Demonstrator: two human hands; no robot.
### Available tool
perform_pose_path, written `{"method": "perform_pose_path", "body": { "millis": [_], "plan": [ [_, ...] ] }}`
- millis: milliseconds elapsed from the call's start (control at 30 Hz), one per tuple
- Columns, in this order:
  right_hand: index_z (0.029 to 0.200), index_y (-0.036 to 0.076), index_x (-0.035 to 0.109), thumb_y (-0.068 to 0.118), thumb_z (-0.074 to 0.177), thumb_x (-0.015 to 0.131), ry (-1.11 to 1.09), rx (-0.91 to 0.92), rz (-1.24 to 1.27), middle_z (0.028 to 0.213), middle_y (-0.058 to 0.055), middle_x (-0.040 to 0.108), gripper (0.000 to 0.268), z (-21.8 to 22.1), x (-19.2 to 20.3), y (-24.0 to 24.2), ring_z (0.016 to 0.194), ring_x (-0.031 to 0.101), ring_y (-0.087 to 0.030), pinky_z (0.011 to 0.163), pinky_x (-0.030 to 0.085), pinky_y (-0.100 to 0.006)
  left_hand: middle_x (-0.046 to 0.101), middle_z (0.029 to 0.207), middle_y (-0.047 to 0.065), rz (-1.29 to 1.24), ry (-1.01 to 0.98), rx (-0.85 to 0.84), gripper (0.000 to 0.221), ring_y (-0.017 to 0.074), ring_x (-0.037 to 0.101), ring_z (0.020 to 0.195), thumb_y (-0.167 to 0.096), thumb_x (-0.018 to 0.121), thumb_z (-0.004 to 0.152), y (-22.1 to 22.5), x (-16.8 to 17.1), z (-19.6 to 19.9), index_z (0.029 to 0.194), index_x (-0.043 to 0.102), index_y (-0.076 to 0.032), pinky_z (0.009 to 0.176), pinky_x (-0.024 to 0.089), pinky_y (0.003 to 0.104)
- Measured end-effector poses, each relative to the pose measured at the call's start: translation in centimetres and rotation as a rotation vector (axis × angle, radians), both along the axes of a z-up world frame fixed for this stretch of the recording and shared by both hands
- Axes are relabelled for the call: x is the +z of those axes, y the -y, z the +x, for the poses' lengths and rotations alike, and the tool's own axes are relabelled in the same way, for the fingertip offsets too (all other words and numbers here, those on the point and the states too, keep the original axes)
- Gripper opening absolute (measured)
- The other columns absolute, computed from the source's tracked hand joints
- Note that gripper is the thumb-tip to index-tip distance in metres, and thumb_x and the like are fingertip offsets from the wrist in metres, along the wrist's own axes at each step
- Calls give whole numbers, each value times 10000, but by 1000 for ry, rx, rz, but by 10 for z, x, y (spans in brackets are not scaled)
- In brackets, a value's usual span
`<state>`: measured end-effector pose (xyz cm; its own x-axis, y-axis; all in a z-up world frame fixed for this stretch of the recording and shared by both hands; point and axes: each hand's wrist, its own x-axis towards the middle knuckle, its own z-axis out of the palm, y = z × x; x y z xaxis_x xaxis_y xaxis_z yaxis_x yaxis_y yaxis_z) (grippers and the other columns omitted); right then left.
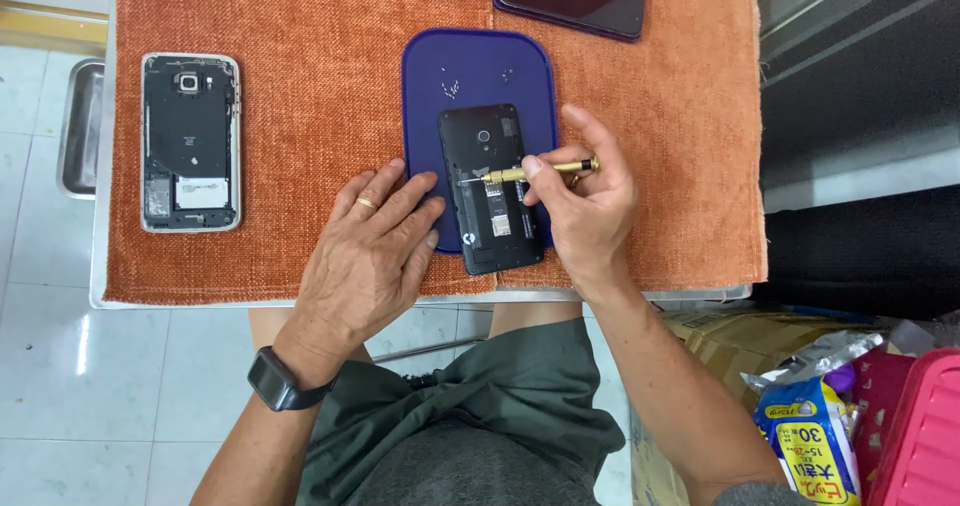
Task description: Using a precision screwdriver to remove screws and prying open the back casing of a mobile phone.
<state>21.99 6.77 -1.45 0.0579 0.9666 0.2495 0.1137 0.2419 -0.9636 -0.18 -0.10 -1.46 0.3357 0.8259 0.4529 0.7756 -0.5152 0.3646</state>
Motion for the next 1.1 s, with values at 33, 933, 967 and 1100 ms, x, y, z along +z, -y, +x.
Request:
{"method": "perform_pose_path", "body": {
  "millis": [33, 933, 967, 1100],
  "plan": [
    [1375, 36, 583, -39, 908, 767, 0, 1, -1, 833, -71, 711, 508, -1, 1, 0, 588, 696, -172, 591, 618, -241, 655, 1393, 152, -1, 0, 1, 278, 425, 555, 1349, -158, 608, 1034, 0, 0, 0, 1235, 723, -4, 1144, 410, 536],
    [1389, 28, 572, -42, 915, 756, 49, 2, 7, 845, -87, 709, 513, -1, 1, 1, 587, 683, -165, 599, 647, -256, 634, 1425, 152, -36, 17, -7, 292, 432, 546, 1364, -153, 593, 1037, 0, 0, -1, 1290, 701, -55, 1158, 387, 558],
    [1384, 35, 580, -43, 908, 760, 41, -10, -4, 831, -83, 705, 515, -1, 0, 1, 580, 677, -159, 596, 642, -250, 639, 1421, 156, -33, 26, -5, 292, 429, 545, 1368, -153, 597, 1039, 0, 0, -1, 1288, 701, -43, 1165, 385, 553],
    [1388, 44, 578, -44, 912, 755, 42, -7, 1, 818, -78, 692, 516, -1, 0, 1, 587, 673, -154, 603, 641, -248, 655, 1413, 153, -24, 33, 7, 302, 412, 544, 1376, -160, 598, 1046, 0, 1, 0, 1290, 703, -15, 1174, 381, 533]
  ]
}}
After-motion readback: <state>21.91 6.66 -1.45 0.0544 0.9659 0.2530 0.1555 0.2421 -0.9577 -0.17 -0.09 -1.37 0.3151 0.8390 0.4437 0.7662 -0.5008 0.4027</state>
